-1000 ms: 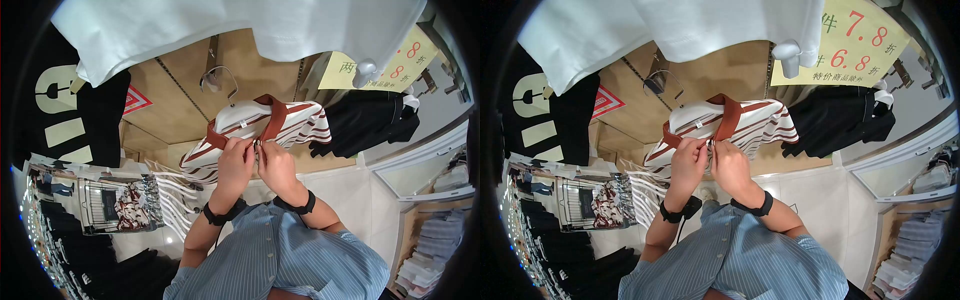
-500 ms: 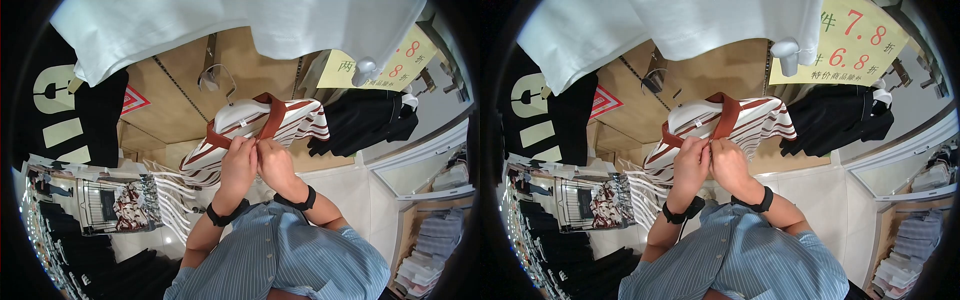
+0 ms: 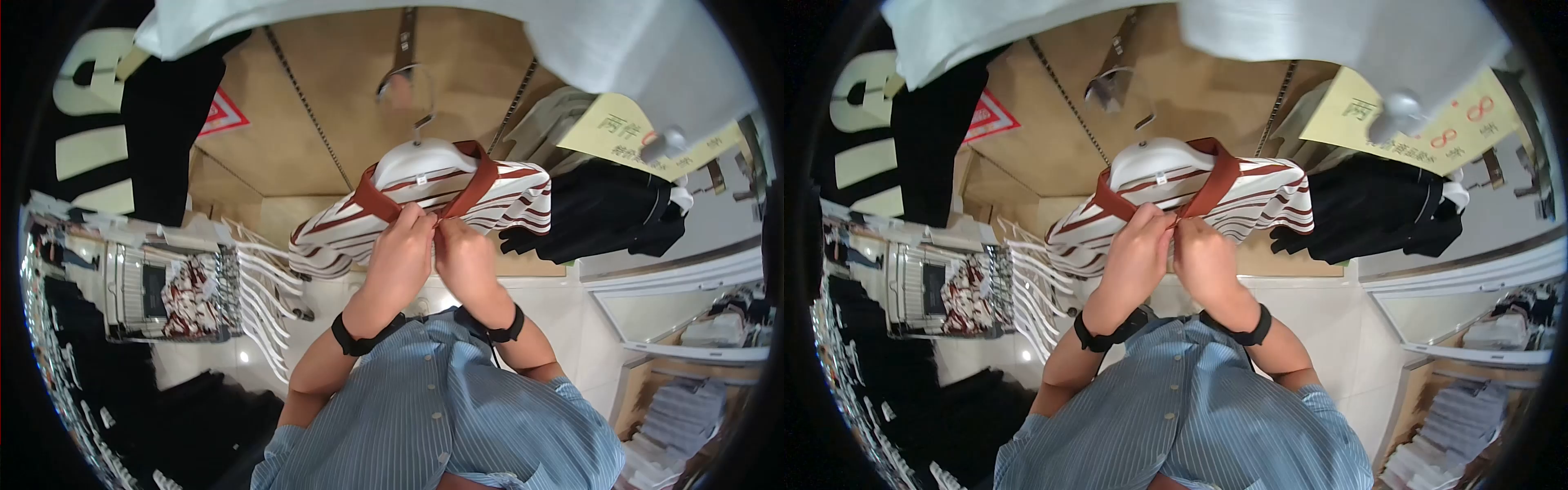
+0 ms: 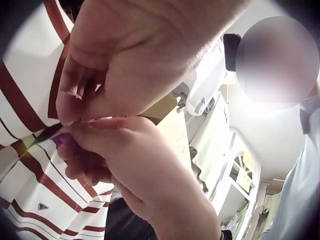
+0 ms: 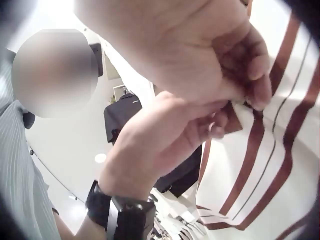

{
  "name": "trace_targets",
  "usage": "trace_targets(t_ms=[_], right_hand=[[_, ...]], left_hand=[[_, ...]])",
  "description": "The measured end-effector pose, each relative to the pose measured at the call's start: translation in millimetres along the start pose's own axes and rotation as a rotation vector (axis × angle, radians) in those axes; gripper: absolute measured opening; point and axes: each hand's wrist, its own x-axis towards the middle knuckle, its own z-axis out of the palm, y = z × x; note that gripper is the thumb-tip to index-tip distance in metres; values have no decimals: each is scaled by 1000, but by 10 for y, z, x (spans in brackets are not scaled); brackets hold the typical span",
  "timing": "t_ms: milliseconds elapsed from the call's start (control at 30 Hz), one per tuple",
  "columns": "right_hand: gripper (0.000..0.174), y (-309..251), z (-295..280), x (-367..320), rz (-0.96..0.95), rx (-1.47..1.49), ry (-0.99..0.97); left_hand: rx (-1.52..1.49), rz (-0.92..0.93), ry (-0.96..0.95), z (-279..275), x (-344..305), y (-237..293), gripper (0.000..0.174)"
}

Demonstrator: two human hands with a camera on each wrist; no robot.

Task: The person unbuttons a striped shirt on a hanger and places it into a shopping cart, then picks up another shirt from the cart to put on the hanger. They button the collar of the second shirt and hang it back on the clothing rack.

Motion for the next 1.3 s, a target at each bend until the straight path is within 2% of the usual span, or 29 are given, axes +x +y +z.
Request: trace_targets(t_ms=[100,167,233,267,333,433,500,533,633,800,900,967,1033,1133,1233,1267,1300], right_hand=[[16,134,-307,76,-43,190,-133],[23,137,-511,102,85,288,6],[31,70,-614,344,-75,135,239],[41,29,-612,468,-107,124,246],[45,8,-539,631,-160,-73,103],[45,77,-351,760,-51,6,-42],[41,115,-281,809,161,173,-145],[33,186,-241,808,163,129,-109],[24,218,-101,833,92,179,38],[22,357,-18,1093,74,144,242],[21,439,-6,1452,17,215,256],[25,551,-17,1717,35,143,229],[29,793,25,2000,-7,160,234],[33,996,59,2420,103,-14,239],[35,1168,120,2755,-41,-33,204],[33,1405,178,2858,-8,-143,215],[33,1414,207,2887,-34,-144,232]], left_hand=[[-72,3,-21,-70,-38,-106,18],[-23,39,30,-113,-85,-145,21],[-33,111,106,-102,-107,-213,23],[-22,116,77,-97,-150,-240,26],[-103,93,28,-144,-206,-264,29],[-192,103,-29,-251,-280,-437,32],[-221,130,-7,-347,-323,-565,31],[-269,78,-10,-380,-389,-633,30],[-371,-72,-20,-486,-590,-956,26],[-418,-315,67,-697,-1012,-1609,19],[-458,-446,69,-787,-1236,-1864,18],[-478,-535,46,-859,-1328,-1960,18],[-491,-539,58,-866,-1444,-2082,18],[-462,-585,64,-910,-1566,-2241,16],[-407,-623,92,-931,-1686,-2396,16],[-383,-632,110,-944,-1718,-2449,16],[-359,-641,127,-963,-1759,-2488,16]])
